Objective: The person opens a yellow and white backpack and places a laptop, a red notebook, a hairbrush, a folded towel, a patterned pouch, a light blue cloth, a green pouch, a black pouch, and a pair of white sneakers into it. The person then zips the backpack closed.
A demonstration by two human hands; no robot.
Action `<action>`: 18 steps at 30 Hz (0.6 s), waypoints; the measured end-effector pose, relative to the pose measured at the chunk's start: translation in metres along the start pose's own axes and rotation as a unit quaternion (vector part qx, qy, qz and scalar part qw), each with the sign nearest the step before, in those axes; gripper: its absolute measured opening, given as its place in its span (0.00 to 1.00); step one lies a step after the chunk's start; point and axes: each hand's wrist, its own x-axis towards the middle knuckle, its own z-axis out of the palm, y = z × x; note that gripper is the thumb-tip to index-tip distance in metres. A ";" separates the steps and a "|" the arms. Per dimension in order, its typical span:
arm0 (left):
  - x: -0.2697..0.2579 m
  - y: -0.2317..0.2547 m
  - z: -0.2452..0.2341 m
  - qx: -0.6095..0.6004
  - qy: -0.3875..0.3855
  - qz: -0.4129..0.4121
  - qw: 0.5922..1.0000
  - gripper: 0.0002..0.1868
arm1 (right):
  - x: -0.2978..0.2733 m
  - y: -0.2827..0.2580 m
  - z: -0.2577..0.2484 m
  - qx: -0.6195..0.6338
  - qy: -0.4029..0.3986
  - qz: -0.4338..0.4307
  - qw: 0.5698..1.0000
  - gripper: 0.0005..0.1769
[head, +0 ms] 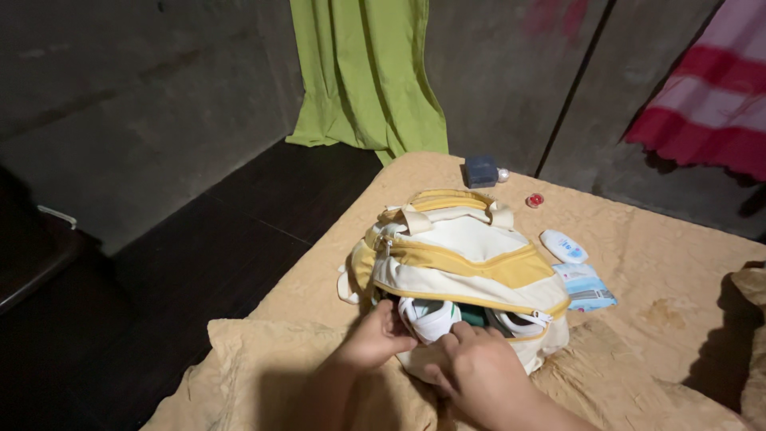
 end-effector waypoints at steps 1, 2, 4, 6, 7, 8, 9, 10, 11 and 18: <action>0.000 0.000 0.000 -0.013 0.003 -0.017 1.000 0.42 | -0.002 0.000 0.004 -0.013 -0.017 0.017 1.000 0.28; 0.000 0.002 0.000 -0.025 0.005 -0.033 0.999 0.41 | -0.004 0.001 0.008 -0.027 -0.033 0.033 0.999 0.32; 0.000 0.013 0.005 -0.037 0.005 -0.043 0.998 0.38 | -0.007 0.007 0.017 -0.053 -0.068 0.057 0.995 0.32; 0.000 0.030 0.010 -0.033 0.003 -0.026 0.999 0.35 | -0.006 0.013 0.028 -0.088 -0.081 0.055 0.991 0.34; 0.002 0.038 0.019 -0.027 0.001 -0.009 1.000 0.36 | -0.006 0.015 0.034 -0.108 -0.077 0.041 0.990 0.35; 0.007 0.044 0.033 -0.022 -0.001 0.008 1.000 0.37 | -0.005 0.017 0.040 -0.127 -0.074 0.027 0.989 0.37; 0.012 0.052 0.043 -0.016 -0.002 0.026 1.000 0.39 | -0.003 0.021 0.045 -0.121 -0.037 0.013 0.992 0.41; 0.017 0.061 0.047 0.056 0.021 0.034 0.998 0.40 | -0.001 0.025 0.049 -0.114 0.001 -0.001 0.993 0.46; 0.020 0.066 0.053 0.125 0.043 0.038 0.990 0.42 | -0.002 0.028 0.051 -0.107 0.035 -0.013 0.994 0.50; 0.070 0.077 0.082 0.367 0.070 -0.038 0.927 0.46 | 0.000 0.056 0.025 0.087 0.107 -0.067 0.988 0.15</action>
